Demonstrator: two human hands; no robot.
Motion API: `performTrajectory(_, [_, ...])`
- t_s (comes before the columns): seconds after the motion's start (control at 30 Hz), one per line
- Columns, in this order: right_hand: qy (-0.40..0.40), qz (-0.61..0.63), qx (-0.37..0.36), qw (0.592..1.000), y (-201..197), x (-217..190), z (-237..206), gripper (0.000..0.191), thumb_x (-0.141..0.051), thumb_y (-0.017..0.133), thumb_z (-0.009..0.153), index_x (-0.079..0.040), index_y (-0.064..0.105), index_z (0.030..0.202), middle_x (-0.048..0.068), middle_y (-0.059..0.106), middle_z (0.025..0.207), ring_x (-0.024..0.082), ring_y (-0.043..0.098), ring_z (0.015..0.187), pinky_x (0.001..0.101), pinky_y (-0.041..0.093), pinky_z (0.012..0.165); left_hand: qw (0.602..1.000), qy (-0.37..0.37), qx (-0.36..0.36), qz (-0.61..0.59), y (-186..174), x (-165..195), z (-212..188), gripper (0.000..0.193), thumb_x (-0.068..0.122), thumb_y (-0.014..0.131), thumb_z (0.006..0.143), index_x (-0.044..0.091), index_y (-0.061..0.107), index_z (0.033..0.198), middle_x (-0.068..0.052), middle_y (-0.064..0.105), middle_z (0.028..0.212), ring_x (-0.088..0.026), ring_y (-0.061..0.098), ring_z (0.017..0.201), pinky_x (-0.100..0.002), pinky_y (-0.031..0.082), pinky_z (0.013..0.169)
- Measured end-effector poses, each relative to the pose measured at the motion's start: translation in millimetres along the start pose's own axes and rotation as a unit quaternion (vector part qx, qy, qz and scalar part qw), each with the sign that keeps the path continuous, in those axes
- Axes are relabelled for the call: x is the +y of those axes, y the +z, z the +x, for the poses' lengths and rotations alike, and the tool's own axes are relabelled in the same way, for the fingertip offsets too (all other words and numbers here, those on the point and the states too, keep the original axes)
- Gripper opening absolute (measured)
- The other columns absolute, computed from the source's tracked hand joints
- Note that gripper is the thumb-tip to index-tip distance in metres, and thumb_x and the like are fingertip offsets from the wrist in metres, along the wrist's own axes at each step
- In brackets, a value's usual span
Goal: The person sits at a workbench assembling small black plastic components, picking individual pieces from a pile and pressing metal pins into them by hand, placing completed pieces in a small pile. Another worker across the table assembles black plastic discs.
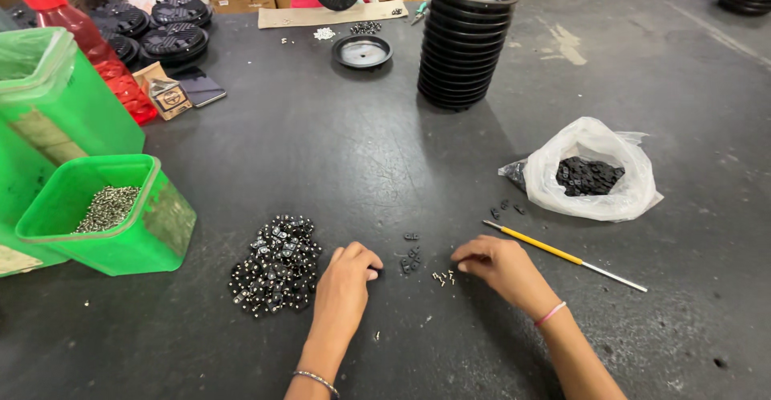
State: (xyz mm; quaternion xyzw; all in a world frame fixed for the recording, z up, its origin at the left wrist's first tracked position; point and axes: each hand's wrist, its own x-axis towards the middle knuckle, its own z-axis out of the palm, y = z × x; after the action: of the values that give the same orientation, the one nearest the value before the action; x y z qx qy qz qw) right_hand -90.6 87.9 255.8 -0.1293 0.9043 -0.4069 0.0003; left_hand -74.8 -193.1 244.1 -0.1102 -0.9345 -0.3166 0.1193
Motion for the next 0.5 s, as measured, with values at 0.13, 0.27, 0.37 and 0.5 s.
performTrajectory(0.13, [-0.017,-0.050,-0.037,0.998,9,-17,1,0.017,-0.012,0.078,0.078,-0.011,0.079,0.096,0.002,0.075,0.094,0.020,0.076,0.083,0.0319,0.058,0.076,0.996,0.034,0.080,-0.014,10,-1,-2,0.009,0.001,0.066,0.086,0.007,0.071,0.090,-0.007,0.069,0.091,-0.028,0.065,0.092,-0.041,0.053,0.077])
performTrajectory(0.27, [-0.056,-0.141,-0.023,0.988,13,-27,-7,0.018,-0.018,0.076,0.080,-0.015,0.079,0.098,0.003,0.072,0.092,0.026,0.071,0.084,0.0378,0.054,0.074,0.969,-0.133,0.032,-0.205,18,0,-4,0.010,0.011,0.060,0.100,0.005,0.068,0.102,-0.008,0.077,0.086,-0.018,0.074,0.075,-0.032,0.057,0.069])
performTrajectory(0.37, [-0.086,-0.190,0.002,0.978,18,-27,-13,0.008,-0.016,0.070,0.085,-0.012,0.075,0.091,0.004,0.070,0.092,0.029,0.069,0.090,0.0403,0.054,0.075,0.929,-0.174,0.020,-0.326,24,2,-6,0.015,0.011,0.062,0.098,0.003,0.074,0.104,-0.011,0.081,0.084,-0.014,0.073,0.072,-0.027,0.060,0.067])
performTrajectory(0.5, [-0.088,-0.134,0.032,0.987,27,-26,-13,0.007,-0.010,0.070,0.086,-0.009,0.071,0.093,0.006,0.071,0.092,0.027,0.070,0.088,0.0369,0.055,0.074,0.856,-0.197,-0.020,-0.477,29,6,-9,0.021,0.005,0.064,0.093,-0.003,0.073,0.111,-0.011,0.081,0.091,-0.013,0.075,0.079,-0.026,0.062,0.072])
